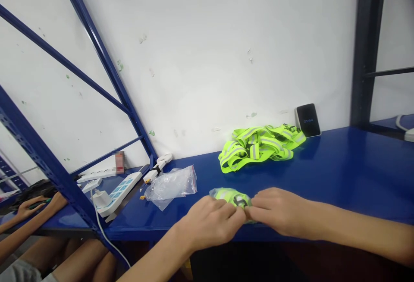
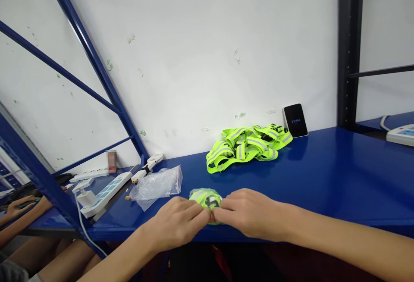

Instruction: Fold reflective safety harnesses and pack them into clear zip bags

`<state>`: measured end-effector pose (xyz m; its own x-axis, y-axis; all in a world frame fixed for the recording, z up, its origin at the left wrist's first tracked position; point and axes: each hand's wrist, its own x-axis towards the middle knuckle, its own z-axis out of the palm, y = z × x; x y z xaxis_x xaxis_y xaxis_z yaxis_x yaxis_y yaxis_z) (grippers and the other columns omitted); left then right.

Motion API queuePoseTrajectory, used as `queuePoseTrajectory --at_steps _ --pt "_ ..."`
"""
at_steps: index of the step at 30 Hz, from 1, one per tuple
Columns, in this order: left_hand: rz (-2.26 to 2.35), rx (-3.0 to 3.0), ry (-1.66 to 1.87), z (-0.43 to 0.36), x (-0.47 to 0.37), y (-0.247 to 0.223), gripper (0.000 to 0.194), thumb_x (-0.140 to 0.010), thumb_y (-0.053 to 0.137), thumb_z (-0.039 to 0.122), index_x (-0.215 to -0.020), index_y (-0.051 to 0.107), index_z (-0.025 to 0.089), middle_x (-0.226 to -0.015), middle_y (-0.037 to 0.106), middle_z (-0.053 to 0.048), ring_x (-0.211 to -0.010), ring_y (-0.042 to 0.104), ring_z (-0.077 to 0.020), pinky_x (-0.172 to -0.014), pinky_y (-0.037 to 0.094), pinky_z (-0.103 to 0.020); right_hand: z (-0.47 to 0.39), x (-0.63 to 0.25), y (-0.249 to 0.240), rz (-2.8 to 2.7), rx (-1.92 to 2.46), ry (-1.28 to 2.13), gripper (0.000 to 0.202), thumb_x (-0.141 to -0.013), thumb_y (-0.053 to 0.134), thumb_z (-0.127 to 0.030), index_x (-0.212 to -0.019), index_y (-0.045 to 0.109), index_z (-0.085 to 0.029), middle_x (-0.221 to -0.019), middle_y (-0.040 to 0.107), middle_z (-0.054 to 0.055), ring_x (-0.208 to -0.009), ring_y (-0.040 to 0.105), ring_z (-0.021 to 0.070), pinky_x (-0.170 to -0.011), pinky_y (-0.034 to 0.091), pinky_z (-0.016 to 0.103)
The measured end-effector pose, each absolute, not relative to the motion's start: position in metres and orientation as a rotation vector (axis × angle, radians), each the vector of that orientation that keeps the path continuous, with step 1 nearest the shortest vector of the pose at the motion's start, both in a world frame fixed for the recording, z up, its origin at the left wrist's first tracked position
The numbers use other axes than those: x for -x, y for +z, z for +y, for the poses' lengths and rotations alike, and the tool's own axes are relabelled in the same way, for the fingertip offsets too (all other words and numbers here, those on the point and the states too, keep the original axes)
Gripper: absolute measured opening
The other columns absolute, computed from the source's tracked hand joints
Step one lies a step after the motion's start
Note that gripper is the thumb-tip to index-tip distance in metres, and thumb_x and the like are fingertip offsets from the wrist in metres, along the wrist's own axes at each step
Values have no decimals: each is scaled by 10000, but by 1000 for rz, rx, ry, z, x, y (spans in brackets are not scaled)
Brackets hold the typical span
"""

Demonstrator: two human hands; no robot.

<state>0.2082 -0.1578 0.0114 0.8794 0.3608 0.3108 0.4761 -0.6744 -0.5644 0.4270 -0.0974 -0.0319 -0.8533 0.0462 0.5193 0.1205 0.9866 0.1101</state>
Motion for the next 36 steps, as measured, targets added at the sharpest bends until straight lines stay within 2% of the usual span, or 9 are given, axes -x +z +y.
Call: queuePoseTrajectory --at_steps 5,8,13,16,19,21,26,31,36 --pt "-603 2377 -390 -156 -198 10 205 -953 367 147 -788 483 178 -544 516 32 -431 483 -104 -400 285 -233 -97 -419 -16 -2565 19 241 243 -966 334 -138 -876 559 -159 -688 547 14 -595 453 110 -566 325 229" --pt "-765 2401 -569 -147 -180 25 171 -974 383 263 -987 528 174 -608 569 24 -492 536 -102 -460 382 -202 -83 -402 -4 -2419 108 395 231 -973 393 -217 -833 570 -163 -646 541 -5 -560 467 95 -559 351 213" --pt "-1192 1932 -1577 -117 -138 55 348 -959 365 367 -1260 443 211 -987 606 -57 -826 615 -154 -736 513 -298 -30 -347 17 -1852 390 824 209 -930 493 -397 -873 508 -197 -549 533 -54 -478 552 115 -503 429 216" --pt "-1330 1636 -1804 -89 -121 43 344 -962 335 351 -1251 445 201 -1061 570 -80 -925 593 -181 -832 493 -355 13 -314 26 -1527 516 1126 296 -925 458 -489 -1011 470 -206 -504 488 -76 -557 649 166 -590 530 279" --pt "-1557 1714 -1522 -67 -111 6 351 -938 400 349 -1240 478 188 -1149 548 -112 -1122 521 -238 -980 416 -430 46 -304 22 -1582 868 1331 553 -944 241 -601 -1246 397 -164 -578 612 12 -536 663 220 -551 541 359" --pt "-1709 1789 -1250 -60 -104 -22 387 -929 420 367 -1271 482 197 -1246 501 -134 -1221 457 -277 -1026 370 -478 59 -314 12 -1782 1048 1085 530 -938 319 -560 -1287 421 -174 -678 674 60 -495 641 214 -537 523 354" --pt "-1850 1829 -874 -58 -96 -59 328 -934 392 361 -1130 607 211 -1285 517 -118 -1277 413 -306 -1064 302 -520 74 -363 -15 -2131 1092 183 316 -922 392 -320 -939 670 -170 -853 713 97 -793 661 231 -758 479 333" --pt "-2020 1864 -705 -54 -99 -61 361 -944 350 383 -1150 601 226 -1250 583 -109 -1187 505 -275 -1060 292 -514 91 -397 -40 -2304 1076 -129 468 -926 394 -430 -1244 598 -154 -1330 550 166 -1259 455 325 -1027 339 459" --pt "-2155 1906 -418 -38 -99 -45 409 -926 345 434 -1168 592 215 -1214 623 -143 -1174 530 -312 -1057 227 -601 81 -408 -75 -2611 1007 -26 560 -931 337 -541 -1393 471 -256 -1392 501 152 -1298 430 345 -1083 160 611"
